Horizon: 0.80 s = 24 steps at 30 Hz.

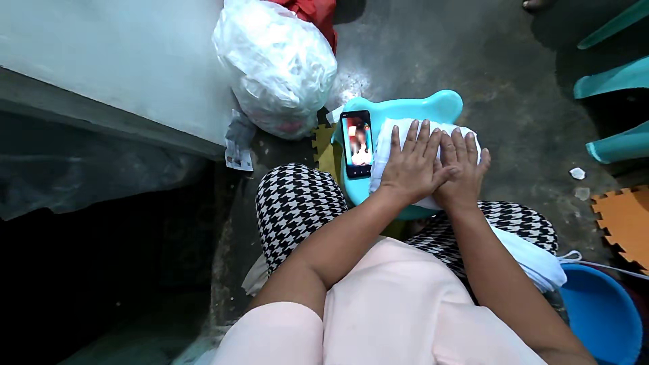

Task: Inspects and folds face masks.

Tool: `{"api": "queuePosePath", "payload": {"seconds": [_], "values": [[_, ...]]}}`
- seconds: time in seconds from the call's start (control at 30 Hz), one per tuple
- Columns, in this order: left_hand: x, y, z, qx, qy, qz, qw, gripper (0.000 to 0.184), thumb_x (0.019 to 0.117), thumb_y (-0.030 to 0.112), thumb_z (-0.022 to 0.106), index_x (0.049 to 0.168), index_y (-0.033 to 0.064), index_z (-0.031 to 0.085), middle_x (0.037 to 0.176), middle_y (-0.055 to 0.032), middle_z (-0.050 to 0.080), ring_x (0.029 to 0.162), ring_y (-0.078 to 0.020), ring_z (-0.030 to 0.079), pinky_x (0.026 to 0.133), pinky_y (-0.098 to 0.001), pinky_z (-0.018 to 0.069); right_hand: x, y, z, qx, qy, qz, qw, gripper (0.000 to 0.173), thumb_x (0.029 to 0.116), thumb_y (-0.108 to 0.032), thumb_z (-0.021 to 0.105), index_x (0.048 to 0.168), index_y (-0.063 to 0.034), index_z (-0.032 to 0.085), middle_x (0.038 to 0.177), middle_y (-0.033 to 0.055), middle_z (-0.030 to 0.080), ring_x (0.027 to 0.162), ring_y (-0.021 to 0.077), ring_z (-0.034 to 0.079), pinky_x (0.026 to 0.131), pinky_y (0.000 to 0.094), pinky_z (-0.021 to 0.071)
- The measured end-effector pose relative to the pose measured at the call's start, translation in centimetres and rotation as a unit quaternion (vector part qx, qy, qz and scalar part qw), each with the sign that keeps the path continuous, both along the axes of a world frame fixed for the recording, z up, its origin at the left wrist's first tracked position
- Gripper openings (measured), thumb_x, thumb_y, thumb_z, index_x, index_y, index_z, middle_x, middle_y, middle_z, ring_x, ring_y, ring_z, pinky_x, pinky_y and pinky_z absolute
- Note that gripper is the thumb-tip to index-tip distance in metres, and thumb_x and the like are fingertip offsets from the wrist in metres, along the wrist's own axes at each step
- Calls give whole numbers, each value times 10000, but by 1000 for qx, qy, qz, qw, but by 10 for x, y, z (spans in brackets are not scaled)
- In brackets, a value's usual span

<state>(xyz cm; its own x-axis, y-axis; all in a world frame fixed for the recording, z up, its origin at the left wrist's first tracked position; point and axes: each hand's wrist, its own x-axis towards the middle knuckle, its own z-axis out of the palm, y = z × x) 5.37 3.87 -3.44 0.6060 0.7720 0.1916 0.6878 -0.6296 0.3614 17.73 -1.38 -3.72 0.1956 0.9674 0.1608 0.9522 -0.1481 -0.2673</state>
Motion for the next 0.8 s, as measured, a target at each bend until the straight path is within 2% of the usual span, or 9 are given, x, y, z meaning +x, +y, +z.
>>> {"api": "queuePosePath", "payload": {"seconds": [0.17, 0.23, 0.27, 0.33, 0.37, 0.43, 0.5, 0.57, 0.8], "values": [[-2, 2, 16, -47, -29, 1, 998, 824, 1027, 665, 260, 1595, 76, 362, 1664, -191, 287, 1567, -391, 169, 1209, -694, -10, 4, -6, 30, -8, 62, 5, 998, 574, 1072, -376, 375, 1560, -77, 414, 1619, 173, 377, 1535, 394, 253, 1190, 695, 143], [-4, -2, 28, -50, -88, -14, 995, 763, 1047, 610, 292, 1573, 69, 405, 1653, -216, 294, 1559, -425, 168, 1201, -715, 8, 8, -20, 53, 13, 72, -4, 997, 594, 1062, -379, 398, 1543, -30, 408, 1585, 223, 401, 1503, 436, 299, 1183, 685, 197], [-6, -8, 36, -41, -131, -35, 990, 702, 1057, 555, 328, 1533, 58, 469, 1627, -223, 342, 1543, -430, 219, 1212, -700, 58, 10, -30, 63, 32, 75, -10, 997, 592, 1051, -385, 428, 1520, -25, 436, 1544, 236, 446, 1457, 450, 365, 1164, 672, 254], [-4, -25, 49, -31, -236, -104, 966, 505, 1025, 389, 511, 1360, 33, 639, 1479, -209, 539, 1419, -378, 459, 1199, -570, 295, 18, -53, 78, 71, 91, -8, 993, 544, 1027, -333, 499, 1448, 11, 502, 1392, 297, 538, 1281, 482, 503, 1066, 634, 386], [-2, -35, 53, -57, -275, -151, 948, 406, 997, 290, 593, 1282, 13, 677, 1375, -196, 615, 1312, -329, 564, 1136, -485, 416, 22, -66, 82, 84, 99, -6, 991, 508, 1021, -302, 518, 1401, 35, 530, 1301, 305, 578, 1177, 448, 568, 999, 574, 465], [2, -51, 56, -190, -291, -236, 907, 315, 1023, 167, 589, 1248, -46, 643, 1225, -191, 664, 1125, -263, 661, 1001, -385, 534, 27, -90, 87, 77, 114, -9, 990, 418, 1001, -215, 537, 1289, 85, 568, 1107, 280, 628, 938, 328, 638, 811, 440, 550], [6, -60, 54, -337, -257, -268, 865, 372, 1053, 182, 549, 1303, -94, 568, 1221, -243, 638, 1088, -298, 656, 976, -396, 528, 28, -112, 91, 41, 109, -21, 993, 304, 984, -126, 553, 1172, 100, 629, 1004, 262, 663, 830, 310, 665, 736, 434, 572], [10, -66, 49, -406, -201, -272, 849, 456, 1050, 248, 575, 1337, -103, 530, 1260, -271, 610, 1172, -337, 617, 1032, -429, 492, 27, -129, 91, 5, 92, -30, 995, 234, 958, -69, 556, 1085, 87, 674, 967, 256, 671, 797, 340, 667, 714, 474, 568], [20, -75, 38, -438, -96, -267, 853, 450, 1042, 209, 585, 1380, -83, 522, 1367, -290, 546, 1298, -383, 541, 1099, -459, 441, 26, -152, 78, -53, 82, -45, 994, 199, 908, -70, 608, 1041, 56, 688, 945, 233, 661, 809, 369, 655, 722, 526, 548]]}}
